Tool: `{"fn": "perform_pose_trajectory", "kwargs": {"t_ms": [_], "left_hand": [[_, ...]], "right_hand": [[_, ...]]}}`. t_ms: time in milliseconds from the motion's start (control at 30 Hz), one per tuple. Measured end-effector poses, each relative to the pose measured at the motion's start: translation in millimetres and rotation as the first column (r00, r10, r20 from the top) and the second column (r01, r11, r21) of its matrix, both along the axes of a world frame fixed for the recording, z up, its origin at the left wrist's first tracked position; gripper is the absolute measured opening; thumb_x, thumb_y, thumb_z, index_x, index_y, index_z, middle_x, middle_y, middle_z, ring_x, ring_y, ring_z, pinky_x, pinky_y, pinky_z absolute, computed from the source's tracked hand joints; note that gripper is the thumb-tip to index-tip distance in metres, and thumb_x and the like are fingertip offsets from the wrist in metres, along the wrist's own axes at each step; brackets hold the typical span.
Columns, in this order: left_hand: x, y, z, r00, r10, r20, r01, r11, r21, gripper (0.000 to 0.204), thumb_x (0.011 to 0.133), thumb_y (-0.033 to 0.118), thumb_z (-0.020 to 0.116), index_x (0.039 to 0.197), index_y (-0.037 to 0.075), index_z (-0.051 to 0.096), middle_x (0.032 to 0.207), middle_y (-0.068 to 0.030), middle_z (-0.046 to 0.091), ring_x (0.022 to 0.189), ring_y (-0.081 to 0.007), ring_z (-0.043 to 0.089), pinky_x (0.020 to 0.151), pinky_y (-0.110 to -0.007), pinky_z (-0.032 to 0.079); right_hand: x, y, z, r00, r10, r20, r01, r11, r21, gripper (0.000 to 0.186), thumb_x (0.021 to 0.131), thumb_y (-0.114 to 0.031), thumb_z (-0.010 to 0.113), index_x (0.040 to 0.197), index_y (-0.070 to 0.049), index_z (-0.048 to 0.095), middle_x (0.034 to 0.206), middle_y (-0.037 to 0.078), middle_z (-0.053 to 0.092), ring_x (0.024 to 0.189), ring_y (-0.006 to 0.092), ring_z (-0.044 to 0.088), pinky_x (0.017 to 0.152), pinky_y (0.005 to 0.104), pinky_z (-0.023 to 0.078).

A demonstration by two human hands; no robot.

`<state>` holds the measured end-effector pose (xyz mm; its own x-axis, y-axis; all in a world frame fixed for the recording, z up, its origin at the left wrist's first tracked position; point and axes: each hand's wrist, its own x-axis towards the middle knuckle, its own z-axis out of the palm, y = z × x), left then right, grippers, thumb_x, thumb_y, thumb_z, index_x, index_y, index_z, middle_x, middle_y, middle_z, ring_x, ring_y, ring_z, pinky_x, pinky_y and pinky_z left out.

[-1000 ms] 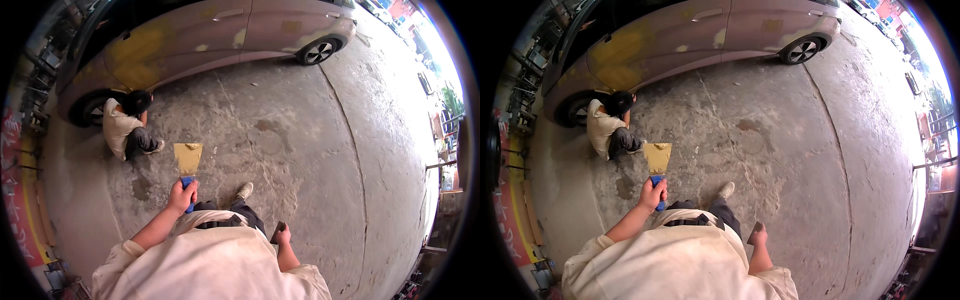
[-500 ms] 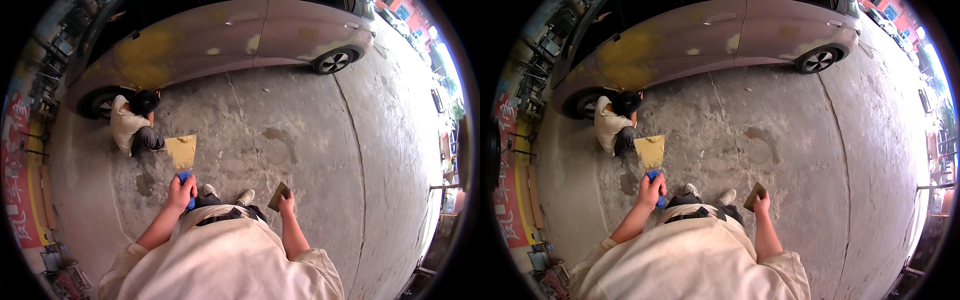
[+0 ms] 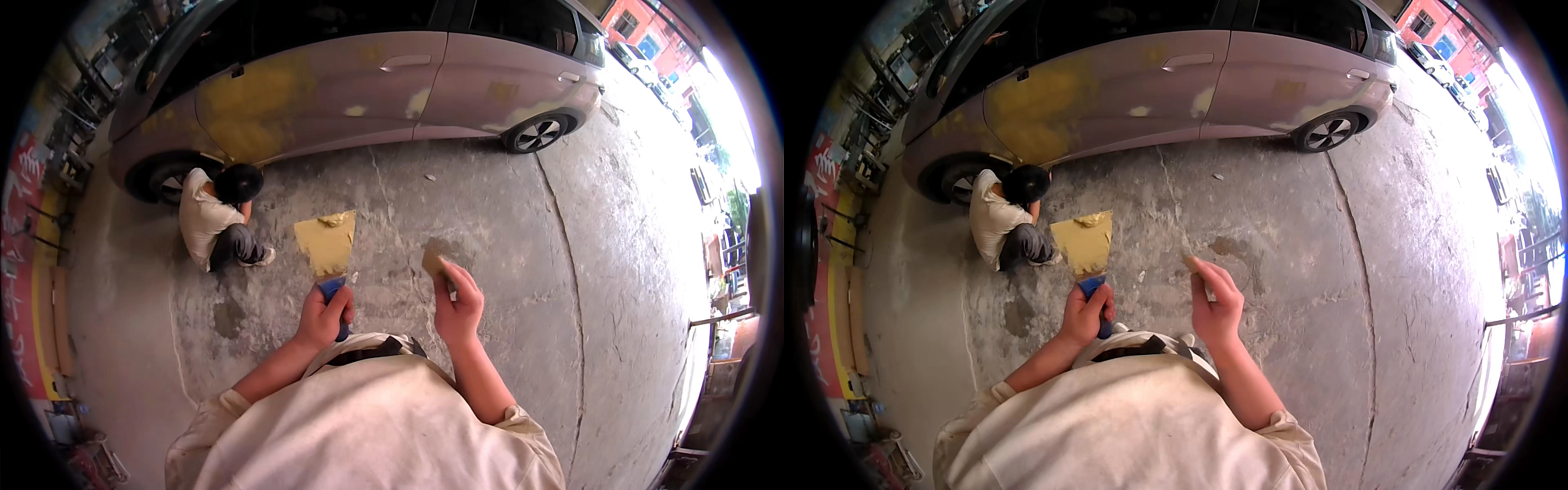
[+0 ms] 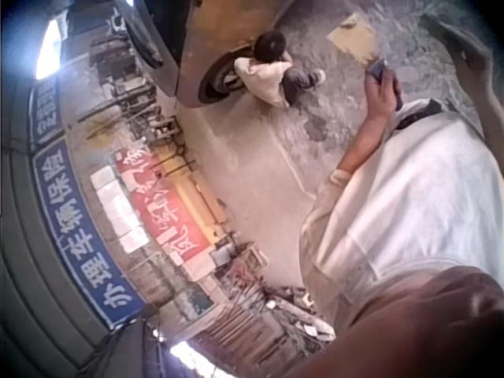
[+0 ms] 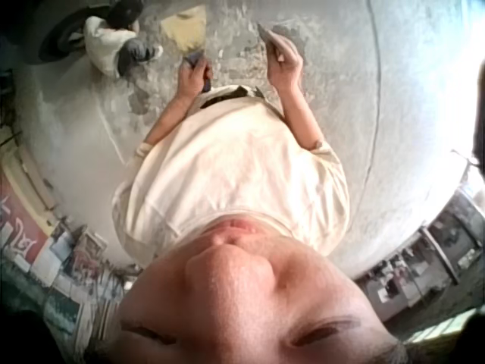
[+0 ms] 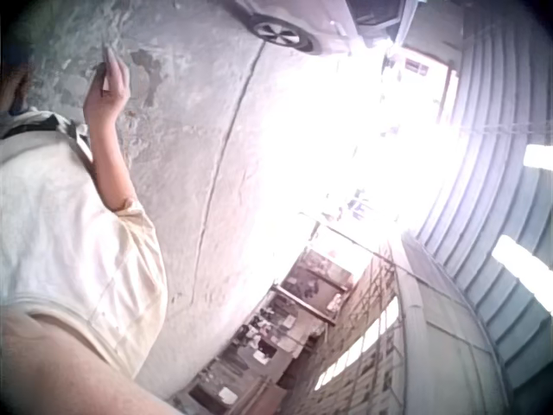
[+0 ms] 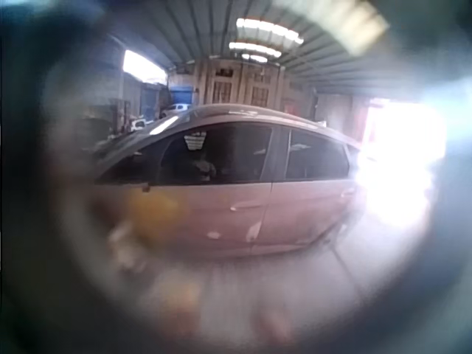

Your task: The person applies a yellowish body filler to the side panel of a car using a putty knife and a sanding block. They spread the filler over a section of the door and then smooth it with the sanding block. Another person is visible working on the same vehicle nearby.

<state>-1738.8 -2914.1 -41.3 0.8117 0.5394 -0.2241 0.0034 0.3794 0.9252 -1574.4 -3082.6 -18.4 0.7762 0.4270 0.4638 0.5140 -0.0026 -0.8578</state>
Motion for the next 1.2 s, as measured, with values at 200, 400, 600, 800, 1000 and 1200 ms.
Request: {"fn": "perform_pose_trajectory", "kwargs": {"t_ms": [200, 400, 600, 800, 1000, 1200], "left_hand": [[-3, -5, 12, 0.995, -0.074, 0.069, 0.073, 0.997, 0.021, 0.019, 0.098, 0.019, 0.051, 0.086, 0.005, 0.049, 0.068, -0.0007, 0.051, 0.057, -0.0083, 0.048, 0.054, -0.024, 0.041], [-12, -2, 9, 0.994, -0.103, 0.038, 0.098, 0.99, 0.102, 0.017, 0.098, 0.018, 0.05, 0.088, 0.004, 0.049, 0.07, -0.0007, 0.052, 0.058, -0.0079, 0.049, 0.054, -0.024, 0.041], [-20, 3, 8, 0.994, -0.109, 0.021, 0.107, 0.991, 0.078, 0.016, 0.098, 0.017, 0.051, 0.089, 0.004, 0.049, 0.07, -0.0002, 0.052, 0.058, -0.0069, 0.048, 0.053, -0.023, 0.041], [-29, 19, 10, 0.991, -0.13, -0.016, 0.13, 0.991, -0.013, 0.016, 0.097, 0.016, 0.052, 0.087, 0.004, 0.049, 0.07, -0.0008, 0.051, 0.055, -0.0071, 0.046, 0.05, -0.023, 0.039], [-41, 54, -2, 0.998, -0.045, -0.038, 0.039, 0.989, -0.143, 0.015, 0.095, 0.014, 0.055, 0.085, 0.003, 0.051, 0.066, -0.001, 0.05, 0.052, -0.0078, 0.044, 0.05, -0.026, 0.04], [-48, 88, -11, 0.999, -0.011, -0.037, 0.006, 0.992, -0.123, 0.016, 0.095, 0.014, 0.056, 0.083, 0.004, 0.052, 0.066, -0.0012, 0.05, 0.052, -0.0082, 0.045, 0.05, -0.026, 0.04]], "right_hand": [[-31, 48, 63, 0.745, 0.129, 0.655, -0.05, 0.989, -0.137, 0.045, 0.061, -0.003, 0.059, 0.104, -0.007, 0.069, 0.108, 0.009, 0.064, 0.096, 0.0277, 0.06, 0.083, 0.0409, 0.049], [-42, 70, 67, 0.738, 0.08, 0.67, 0.007, 0.992, -0.126, 0.046, 0.059, -0.004, 0.058, 0.103, -0.005, 0.07, 0.108, 0.01, 0.064, 0.095, 0.028, 0.06, 0.083, 0.04, 0.048], [-45, 86, 62, 0.757, 0.153, 0.635, 0.001, 0.972, -0.236, 0.048, 0.063, -0.011, 0.062, 0.111, -0.009, 0.066, 0.113, 0.005, 0.062, 0.098, 0.0242, 0.058, 0.086, 0.039, 0.046], [-42, 97, 66, 0.806, 0.274, 0.524, -0.094, 0.934, -0.344, 0.05, 0.061, -0.001, 0.06, 0.109, -0.009, 0.068, 0.11, 0.003, 0.065, 0.095, 0.0231, 0.059, 0.083, 0.0371, 0.048], [-33, 104, 56, 0.927, 0.375, 0.005, -0.364, 0.903, -0.229, 0.039, 0.075, 0.009, 0.06, 0.107, -0.011, 0.068, 0.097, 0.006, 0.068, 0.085, 0.0188, 0.062, 0.076, 0.0301, 0.05], [-29, 114, 24, 0.498, 0.527, -0.688, -0.393, 0.845, 0.363, 0.024, 0.088, 0.002, 0.061, 0.112, 0.003, 0.061, 0.1, 0.002, 0.066, 0.093, 0.0086, 0.059, 0.081, 0.0248, 0.049]]}}
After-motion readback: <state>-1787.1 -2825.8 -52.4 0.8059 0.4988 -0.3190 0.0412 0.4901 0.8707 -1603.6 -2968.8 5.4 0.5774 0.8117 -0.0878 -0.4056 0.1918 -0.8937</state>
